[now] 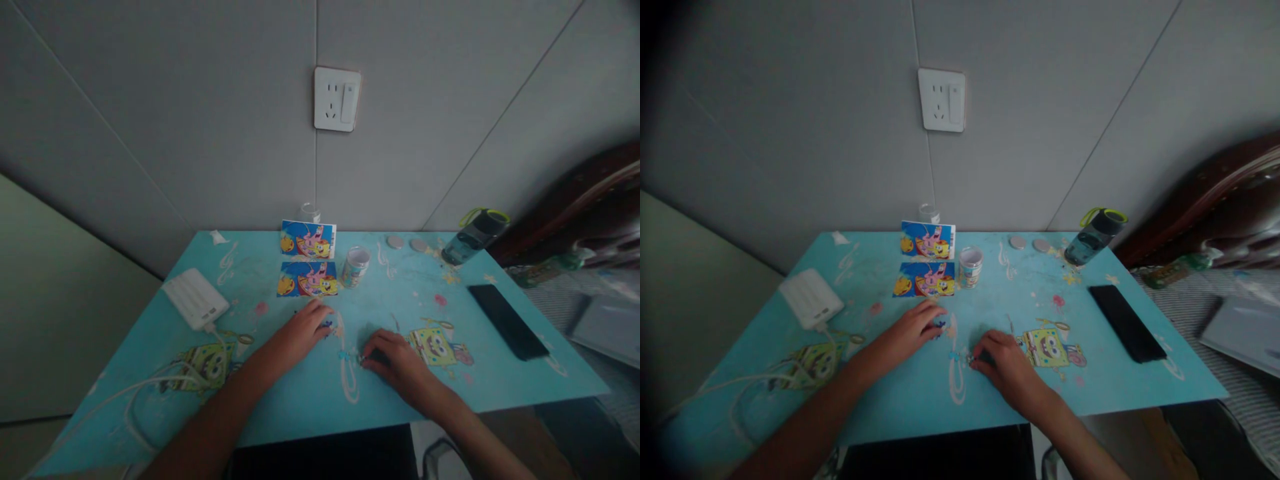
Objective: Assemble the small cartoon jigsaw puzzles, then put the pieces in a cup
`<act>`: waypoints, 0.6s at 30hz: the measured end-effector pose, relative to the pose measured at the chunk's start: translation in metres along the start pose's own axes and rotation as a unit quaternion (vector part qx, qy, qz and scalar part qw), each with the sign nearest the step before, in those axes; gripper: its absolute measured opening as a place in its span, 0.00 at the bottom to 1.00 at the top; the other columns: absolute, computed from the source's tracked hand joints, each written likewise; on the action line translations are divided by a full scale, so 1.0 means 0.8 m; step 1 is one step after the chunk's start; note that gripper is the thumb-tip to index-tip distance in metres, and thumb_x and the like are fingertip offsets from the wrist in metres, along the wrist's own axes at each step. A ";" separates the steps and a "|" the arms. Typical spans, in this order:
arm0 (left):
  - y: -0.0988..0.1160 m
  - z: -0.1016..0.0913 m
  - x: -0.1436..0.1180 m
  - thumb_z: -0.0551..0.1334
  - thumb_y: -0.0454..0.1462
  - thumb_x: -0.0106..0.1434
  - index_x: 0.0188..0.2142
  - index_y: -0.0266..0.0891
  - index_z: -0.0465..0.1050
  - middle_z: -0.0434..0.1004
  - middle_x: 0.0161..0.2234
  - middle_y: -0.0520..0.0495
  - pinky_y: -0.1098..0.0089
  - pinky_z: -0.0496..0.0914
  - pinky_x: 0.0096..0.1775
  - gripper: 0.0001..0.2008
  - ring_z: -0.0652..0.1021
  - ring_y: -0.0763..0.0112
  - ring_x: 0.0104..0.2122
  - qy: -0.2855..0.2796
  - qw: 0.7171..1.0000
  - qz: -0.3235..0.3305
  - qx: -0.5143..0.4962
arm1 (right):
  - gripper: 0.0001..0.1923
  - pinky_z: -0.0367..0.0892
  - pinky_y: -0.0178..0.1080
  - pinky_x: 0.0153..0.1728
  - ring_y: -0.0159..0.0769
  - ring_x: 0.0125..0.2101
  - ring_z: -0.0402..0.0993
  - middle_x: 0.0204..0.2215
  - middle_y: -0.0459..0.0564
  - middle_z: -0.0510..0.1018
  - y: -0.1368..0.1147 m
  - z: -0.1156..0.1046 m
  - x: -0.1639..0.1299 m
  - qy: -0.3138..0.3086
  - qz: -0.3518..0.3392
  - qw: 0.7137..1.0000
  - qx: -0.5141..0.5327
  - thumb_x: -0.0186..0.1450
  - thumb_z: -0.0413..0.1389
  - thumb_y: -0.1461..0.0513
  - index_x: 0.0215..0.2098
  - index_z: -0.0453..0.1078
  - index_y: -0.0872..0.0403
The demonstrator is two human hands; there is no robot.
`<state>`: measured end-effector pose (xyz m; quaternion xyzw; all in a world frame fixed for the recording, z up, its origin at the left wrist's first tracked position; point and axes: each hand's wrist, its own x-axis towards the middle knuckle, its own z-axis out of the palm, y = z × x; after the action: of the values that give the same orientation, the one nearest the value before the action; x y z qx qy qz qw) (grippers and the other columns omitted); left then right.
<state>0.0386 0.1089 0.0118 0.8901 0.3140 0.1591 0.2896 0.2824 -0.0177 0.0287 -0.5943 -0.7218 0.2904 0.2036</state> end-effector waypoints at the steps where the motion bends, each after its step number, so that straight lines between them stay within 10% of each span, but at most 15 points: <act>1: -0.002 -0.004 -0.004 0.62 0.35 0.69 0.54 0.43 0.69 0.71 0.50 0.46 0.63 0.68 0.55 0.14 0.73 0.64 0.52 -0.004 1.000 0.005 -0.002 | 0.03 0.66 0.40 0.45 0.39 0.41 0.74 0.37 0.47 0.78 -0.004 0.001 0.000 -0.009 -0.007 1.000 0.011 0.68 0.60 0.60 0.38 0.74 0.50; 8: -0.003 -0.014 -0.018 0.63 0.35 0.68 0.54 0.46 0.74 0.72 0.47 0.47 0.63 0.67 0.55 0.15 0.73 0.63 0.50 -0.030 0.999 0.034 0.024 | 0.13 0.65 0.44 0.51 0.43 0.47 0.74 0.43 0.50 0.79 -0.028 0.023 0.017 -0.001 -0.015 1.000 -0.011 0.66 0.63 0.61 0.50 0.75 0.48; 18: 0.004 -0.008 -0.020 0.56 0.35 0.72 0.51 0.46 0.73 0.73 0.46 0.47 0.63 0.67 0.51 0.12 0.73 0.63 0.46 -0.029 0.996 0.029 0.079 | 0.05 0.65 0.42 0.47 0.40 0.42 0.75 0.38 0.47 0.78 -0.038 0.035 0.013 -0.009 0.008 1.000 -0.015 0.65 0.62 0.66 0.39 0.74 0.51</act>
<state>0.0254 0.0991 0.0176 0.9232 0.2914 0.1157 0.2224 0.2396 -0.0164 0.0276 -0.6006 -0.7229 0.2866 0.1861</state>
